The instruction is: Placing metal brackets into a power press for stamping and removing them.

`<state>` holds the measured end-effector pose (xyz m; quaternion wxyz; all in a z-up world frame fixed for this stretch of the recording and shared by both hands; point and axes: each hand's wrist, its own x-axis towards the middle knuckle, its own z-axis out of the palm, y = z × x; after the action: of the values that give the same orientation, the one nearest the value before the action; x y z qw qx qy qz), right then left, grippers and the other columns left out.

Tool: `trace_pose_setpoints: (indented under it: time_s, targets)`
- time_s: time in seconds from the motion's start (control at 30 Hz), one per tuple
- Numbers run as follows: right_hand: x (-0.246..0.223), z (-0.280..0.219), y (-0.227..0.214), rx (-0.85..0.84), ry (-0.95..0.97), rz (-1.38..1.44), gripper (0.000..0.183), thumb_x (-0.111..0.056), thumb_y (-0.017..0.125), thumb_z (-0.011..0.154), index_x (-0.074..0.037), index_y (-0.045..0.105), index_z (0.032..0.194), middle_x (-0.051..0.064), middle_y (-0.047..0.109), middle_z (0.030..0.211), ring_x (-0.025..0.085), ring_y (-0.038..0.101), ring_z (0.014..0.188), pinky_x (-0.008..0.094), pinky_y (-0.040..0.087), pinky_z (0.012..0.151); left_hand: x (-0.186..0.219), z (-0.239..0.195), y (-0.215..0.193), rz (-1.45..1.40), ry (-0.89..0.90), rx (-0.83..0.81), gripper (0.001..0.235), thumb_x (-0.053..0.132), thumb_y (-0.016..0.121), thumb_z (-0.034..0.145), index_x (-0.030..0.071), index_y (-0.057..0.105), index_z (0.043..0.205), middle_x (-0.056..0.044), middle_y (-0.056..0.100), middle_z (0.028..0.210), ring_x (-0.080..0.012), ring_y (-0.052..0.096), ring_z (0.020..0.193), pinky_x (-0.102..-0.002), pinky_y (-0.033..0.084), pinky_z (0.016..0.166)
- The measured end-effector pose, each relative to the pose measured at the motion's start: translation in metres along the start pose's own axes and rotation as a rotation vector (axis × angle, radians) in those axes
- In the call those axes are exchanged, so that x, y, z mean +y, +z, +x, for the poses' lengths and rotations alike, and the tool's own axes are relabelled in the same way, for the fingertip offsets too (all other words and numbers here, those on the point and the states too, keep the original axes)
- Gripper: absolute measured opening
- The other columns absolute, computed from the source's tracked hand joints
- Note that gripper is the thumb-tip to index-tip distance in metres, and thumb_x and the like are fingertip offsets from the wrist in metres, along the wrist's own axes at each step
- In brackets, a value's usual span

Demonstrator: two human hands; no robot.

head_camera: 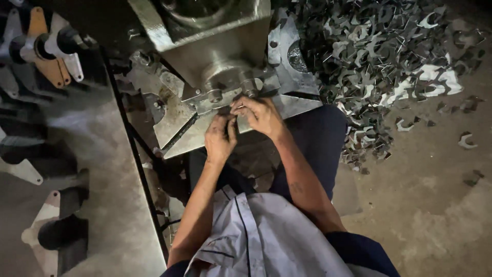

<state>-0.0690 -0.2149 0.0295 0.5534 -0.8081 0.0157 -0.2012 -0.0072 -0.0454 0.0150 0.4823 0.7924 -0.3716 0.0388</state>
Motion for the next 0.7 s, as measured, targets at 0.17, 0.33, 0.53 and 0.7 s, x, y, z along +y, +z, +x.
trace_pose_setpoints:
  time_s: [0.17, 0.33, 0.53, 0.7]
  targets:
    - [-0.038, 0.011, -0.015, 0.128, 0.145, -0.009, 0.029, -0.002, 0.071, 0.089, 0.001, 0.065, 0.117, 0.013, 0.077, 0.109, 0.021, 0.078, 0.093, 0.032, 0.064, 0.074, -0.007, 0.000, 0.003, 0.007, 0.025, -0.003, 0.008, 0.005, 0.067, 0.095, 0.006, 0.067, 0.102, -0.015, 0.068, 0.098, -0.0381, 0.068, 0.090, -0.044, 0.054, 0.077]
    - [-0.023, 0.013, -0.024, 0.234, 0.122, -0.221, 0.047, -0.017, 0.084, 0.083, 0.003, 0.060, 0.118, 0.017, 0.072, 0.107, 0.025, 0.076, 0.093, 0.035, 0.064, 0.067, -0.012, -0.003, 0.007, 0.055, 0.015, 0.022, 0.006, 0.007, 0.069, 0.095, 0.008, 0.067, 0.100, -0.015, 0.067, 0.095, -0.0380, 0.068, 0.087, -0.045, 0.054, 0.076]
    - [-0.011, 0.008, -0.029, 0.343, -0.078, -0.559, 0.023, -0.009, 0.081, 0.092, -0.003, 0.069, 0.111, 0.015, 0.074, 0.102, 0.030, 0.072, 0.092, 0.041, 0.061, 0.076, -0.008, -0.001, 0.008, 0.122, 0.024, 0.023, 0.007, 0.011, 0.070, 0.094, 0.008, 0.066, 0.098, -0.015, 0.068, 0.095, -0.0395, 0.067, 0.085, -0.047, 0.054, 0.073]
    - [-0.063, -0.004, -0.063, 0.116, 0.167, 0.029, 0.012, -0.008, 0.081, 0.089, -0.003, 0.075, 0.098, 0.008, 0.077, 0.089, 0.011, 0.071, 0.072, 0.025, 0.058, 0.060, -0.013, -0.006, 0.012, 0.136, -0.041, -0.004, 0.009, 0.012, 0.070, 0.093, 0.006, 0.064, 0.095, -0.017, 0.066, 0.094, -0.0400, 0.067, 0.081, -0.048, 0.053, 0.070]
